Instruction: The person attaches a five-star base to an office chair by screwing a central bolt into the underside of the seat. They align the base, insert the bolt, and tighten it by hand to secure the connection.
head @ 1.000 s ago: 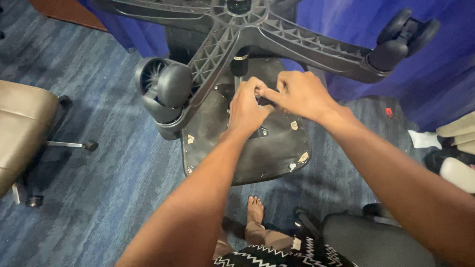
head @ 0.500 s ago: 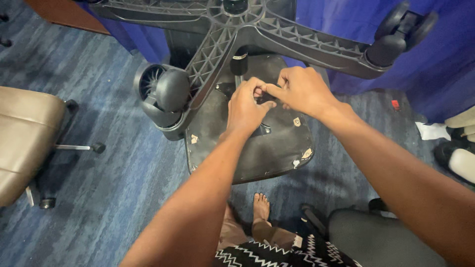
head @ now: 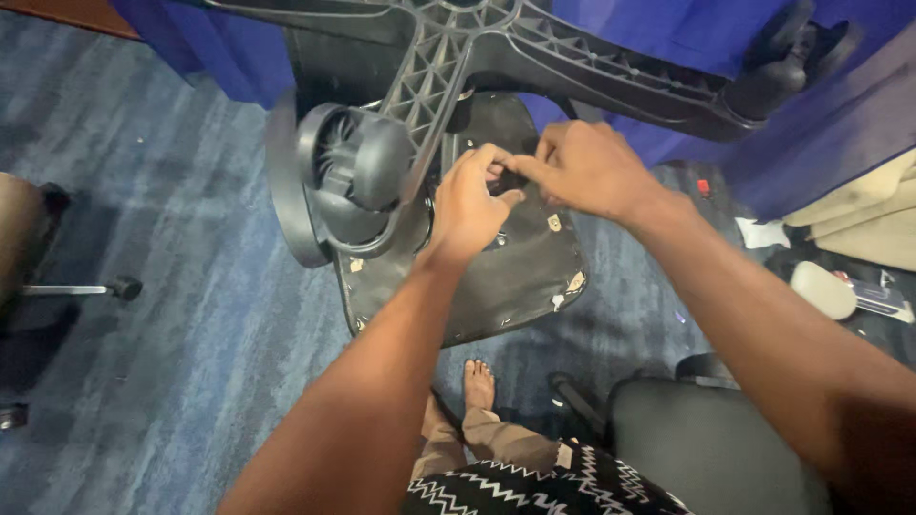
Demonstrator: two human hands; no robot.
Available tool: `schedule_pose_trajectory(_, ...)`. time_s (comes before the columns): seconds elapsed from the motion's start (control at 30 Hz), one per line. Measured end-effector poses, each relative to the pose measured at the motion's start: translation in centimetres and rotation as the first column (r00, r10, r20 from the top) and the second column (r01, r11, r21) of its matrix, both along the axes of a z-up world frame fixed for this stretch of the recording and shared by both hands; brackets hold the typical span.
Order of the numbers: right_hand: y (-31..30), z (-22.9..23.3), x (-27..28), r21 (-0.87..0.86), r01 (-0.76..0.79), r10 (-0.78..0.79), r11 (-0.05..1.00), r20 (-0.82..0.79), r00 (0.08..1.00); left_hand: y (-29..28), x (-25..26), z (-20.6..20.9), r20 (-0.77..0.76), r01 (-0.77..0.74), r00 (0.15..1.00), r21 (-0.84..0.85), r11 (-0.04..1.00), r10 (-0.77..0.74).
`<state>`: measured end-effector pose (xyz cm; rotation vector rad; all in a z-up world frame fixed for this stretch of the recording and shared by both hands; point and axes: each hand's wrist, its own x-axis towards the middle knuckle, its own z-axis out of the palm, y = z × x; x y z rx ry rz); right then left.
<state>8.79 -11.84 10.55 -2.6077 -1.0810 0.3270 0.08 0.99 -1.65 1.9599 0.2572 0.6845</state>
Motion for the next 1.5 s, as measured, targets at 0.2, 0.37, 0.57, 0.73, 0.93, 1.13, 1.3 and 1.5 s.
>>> schedule_pose_trajectory(0.2,0.4,-0.6,-1.5,0.029,-0.009,0.007,1.000,0.078,0.997,0.2,-0.2,-0.7,0.127,0.049,0.991,-0.123,0.991,-0.033)
schedule_pose_trajectory(0.37,2.2,-1.0,-3.3,-0.165,0.173,-0.153,0.971,0.131,0.980,0.0,0.3,-1.0,0.045,-0.082,0.996,0.023,0.996,0.081)
schedule_pose_trajectory(0.57,1.0,-0.2,-3.2,0.030,0.008,-0.011,1.000,0.118,0.993,0.5,0.7,-2.1,0.151,-0.085,0.985,0.020,0.996,0.081)
schedule_pose_trajectory(0.73,1.6,-2.2,-2.9,0.123,0.075,-0.096,0.990,0.177,0.980,0.5,0.2,-1.8,0.208,-0.124,0.972,0.044,0.991,0.113)
schedule_pose_trajectory(0.93,1.1,-1.6,-1.0,-0.067,0.090,-0.083,0.994,0.103,0.991,1.2,0.3,-0.9,0.046,-0.059,0.997,0.048,0.997,0.057)
schedule_pose_trajectory(1.13,-0.6,-1.7,-0.9,0.208,-0.233,0.205,0.950,0.148,0.968,2.6,1.8,-1.1,-0.009,0.306,0.948,-0.240,0.921,-0.317)
schedule_pose_trajectory(1.3,-0.3,-2.3,-2.3,0.140,0.074,-0.088,0.987,0.097,0.991,-0.5,0.5,-1.1,0.044,0.005,0.999,-0.042,0.999,-0.003)
schedule_pose_trajectory(1.5,-2.4,-1.4,-1.3,0.138,-0.128,0.110,0.982,0.125,0.986,-0.2,0.6,-0.6,0.004,0.082,0.997,-0.077,0.994,-0.082)
